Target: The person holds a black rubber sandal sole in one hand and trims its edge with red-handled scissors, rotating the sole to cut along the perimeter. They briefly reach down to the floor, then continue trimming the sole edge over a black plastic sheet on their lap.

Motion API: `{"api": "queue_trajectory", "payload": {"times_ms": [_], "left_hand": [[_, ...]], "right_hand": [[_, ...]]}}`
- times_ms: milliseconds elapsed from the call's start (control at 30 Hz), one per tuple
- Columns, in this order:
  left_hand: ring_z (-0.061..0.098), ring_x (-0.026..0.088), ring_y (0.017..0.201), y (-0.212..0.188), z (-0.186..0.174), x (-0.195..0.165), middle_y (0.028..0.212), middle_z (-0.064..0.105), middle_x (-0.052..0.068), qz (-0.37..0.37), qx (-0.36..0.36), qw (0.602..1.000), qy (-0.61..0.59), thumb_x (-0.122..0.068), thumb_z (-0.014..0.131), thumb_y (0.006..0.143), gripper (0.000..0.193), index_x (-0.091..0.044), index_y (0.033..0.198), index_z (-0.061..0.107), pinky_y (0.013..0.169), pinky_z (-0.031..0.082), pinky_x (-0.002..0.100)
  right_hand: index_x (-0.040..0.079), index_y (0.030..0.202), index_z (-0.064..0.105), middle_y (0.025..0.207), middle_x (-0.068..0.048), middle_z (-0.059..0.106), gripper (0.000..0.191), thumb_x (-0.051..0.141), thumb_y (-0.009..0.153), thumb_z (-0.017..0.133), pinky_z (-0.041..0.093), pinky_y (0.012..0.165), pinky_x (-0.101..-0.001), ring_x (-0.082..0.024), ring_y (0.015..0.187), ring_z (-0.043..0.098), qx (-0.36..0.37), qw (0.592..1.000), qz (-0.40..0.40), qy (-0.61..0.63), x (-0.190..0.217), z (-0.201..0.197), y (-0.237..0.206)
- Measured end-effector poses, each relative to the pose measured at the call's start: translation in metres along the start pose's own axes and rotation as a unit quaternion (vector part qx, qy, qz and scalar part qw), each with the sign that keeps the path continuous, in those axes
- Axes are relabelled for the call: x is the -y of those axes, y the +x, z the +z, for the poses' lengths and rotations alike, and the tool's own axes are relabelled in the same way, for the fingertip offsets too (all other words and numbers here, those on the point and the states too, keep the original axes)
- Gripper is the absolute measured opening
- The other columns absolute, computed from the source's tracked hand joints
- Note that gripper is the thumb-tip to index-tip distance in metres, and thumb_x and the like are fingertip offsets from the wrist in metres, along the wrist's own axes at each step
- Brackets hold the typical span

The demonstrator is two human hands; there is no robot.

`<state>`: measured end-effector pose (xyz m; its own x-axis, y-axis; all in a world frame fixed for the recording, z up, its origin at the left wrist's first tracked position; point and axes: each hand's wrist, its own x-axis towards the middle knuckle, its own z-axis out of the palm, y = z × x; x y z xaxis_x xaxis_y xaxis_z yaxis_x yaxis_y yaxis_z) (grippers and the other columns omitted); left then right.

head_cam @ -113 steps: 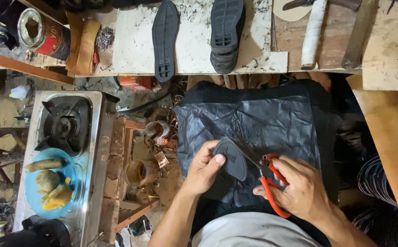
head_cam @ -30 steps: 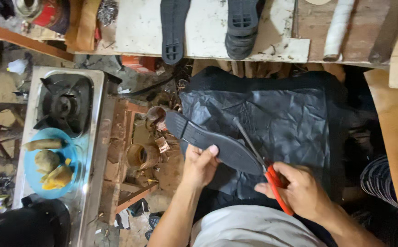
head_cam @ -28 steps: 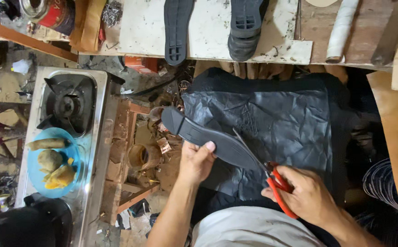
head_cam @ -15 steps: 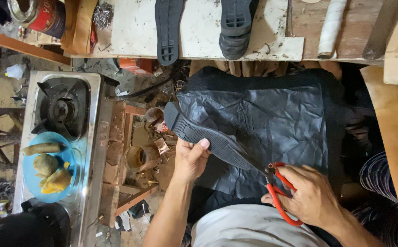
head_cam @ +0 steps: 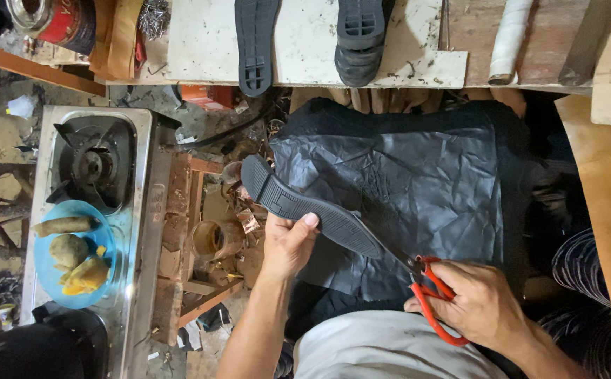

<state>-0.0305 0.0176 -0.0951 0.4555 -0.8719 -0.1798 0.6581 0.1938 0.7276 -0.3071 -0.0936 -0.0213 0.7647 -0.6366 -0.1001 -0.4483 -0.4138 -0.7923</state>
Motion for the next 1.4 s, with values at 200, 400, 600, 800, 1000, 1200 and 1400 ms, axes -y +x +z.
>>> {"api": "queue_trajectory", "payload": {"times_ms": [200,400,600,800,1000,1200,1400], "left_hand": [[0.066,0.019,0.094,-0.005,-0.002,0.001,0.108,0.070,0.010,-0.012,0.009,0.999,0.034,0.004,0.069,0.095,0.032,-0.001,0.125,0.057,0.081,0.052,0.034],[0.068,0.021,0.102,-0.009,0.001,0.002,0.113,0.071,0.011,-0.023,0.028,0.999,0.041,0.003,0.070,0.095,0.032,0.002,0.126,0.059,0.090,0.054,0.036],[0.067,0.021,0.110,-0.008,0.000,-0.003,0.118,0.070,0.010,-0.014,0.047,0.996,0.076,0.004,0.069,0.095,0.035,0.002,0.128,0.059,0.101,0.052,0.039],[0.066,0.021,0.112,-0.007,-0.002,-0.006,0.121,0.070,0.009,-0.030,0.068,0.992,0.097,0.002,0.070,0.097,0.036,0.002,0.130,0.058,0.103,0.051,0.038],[0.064,0.020,0.116,-0.008,0.003,-0.006,0.124,0.068,0.008,-0.067,0.076,0.984,0.147,-0.001,0.070,0.095,0.044,-0.001,0.135,0.055,0.104,0.050,0.037],[0.063,0.021,0.125,-0.005,0.005,-0.010,0.131,0.068,0.011,-0.056,0.122,0.989,0.065,-0.010,0.065,0.099,0.044,-0.003,0.141,0.051,0.112,0.047,0.038],[0.060,0.023,0.126,0.004,0.016,0.000,0.136,0.064,0.012,-0.009,0.026,0.998,0.059,0.000,0.067,0.096,0.055,0.000,0.147,0.047,0.113,0.045,0.040]], "right_hand": [[0.004,0.100,0.073,0.067,-0.009,0.066,0.068,0.046,0.051,0.096,0.050,0.050,-0.0401,-0.027,0.050,0.062,-0.020,0.999,0.003,-0.038,0.006,0.001,0.006],[0.005,0.088,0.070,0.066,-0.007,0.069,0.055,0.044,0.056,0.092,0.052,0.053,-0.0386,-0.027,0.057,0.067,-0.025,0.999,-0.040,-0.017,0.004,0.001,0.006],[0.005,0.081,0.068,0.063,-0.003,0.070,0.045,0.037,0.060,0.093,0.053,0.047,-0.0338,-0.020,0.052,0.069,-0.004,0.999,-0.037,0.005,-0.006,-0.003,-0.001],[0.005,0.087,0.072,0.056,-0.006,0.065,0.046,0.033,0.060,0.096,0.051,0.046,-0.0364,-0.020,0.045,0.064,0.013,0.997,0.064,0.034,-0.006,-0.001,-0.003],[0.003,0.093,0.071,0.058,-0.009,0.065,0.055,0.032,0.054,0.095,0.050,0.047,-0.0365,-0.022,0.049,0.065,0.019,1.000,0.003,0.024,-0.006,-0.001,-0.003],[0.006,0.087,0.070,0.059,-0.007,0.067,0.046,0.031,0.057,0.094,0.052,0.047,-0.0353,-0.021,0.049,0.066,0.026,0.999,0.026,0.038,-0.012,-0.001,-0.005],[0.008,0.093,0.073,0.059,-0.009,0.066,0.050,0.036,0.059,0.097,0.051,0.050,-0.0369,-0.023,0.050,0.065,0.041,0.994,0.104,0.013,-0.011,0.007,-0.004]]}}
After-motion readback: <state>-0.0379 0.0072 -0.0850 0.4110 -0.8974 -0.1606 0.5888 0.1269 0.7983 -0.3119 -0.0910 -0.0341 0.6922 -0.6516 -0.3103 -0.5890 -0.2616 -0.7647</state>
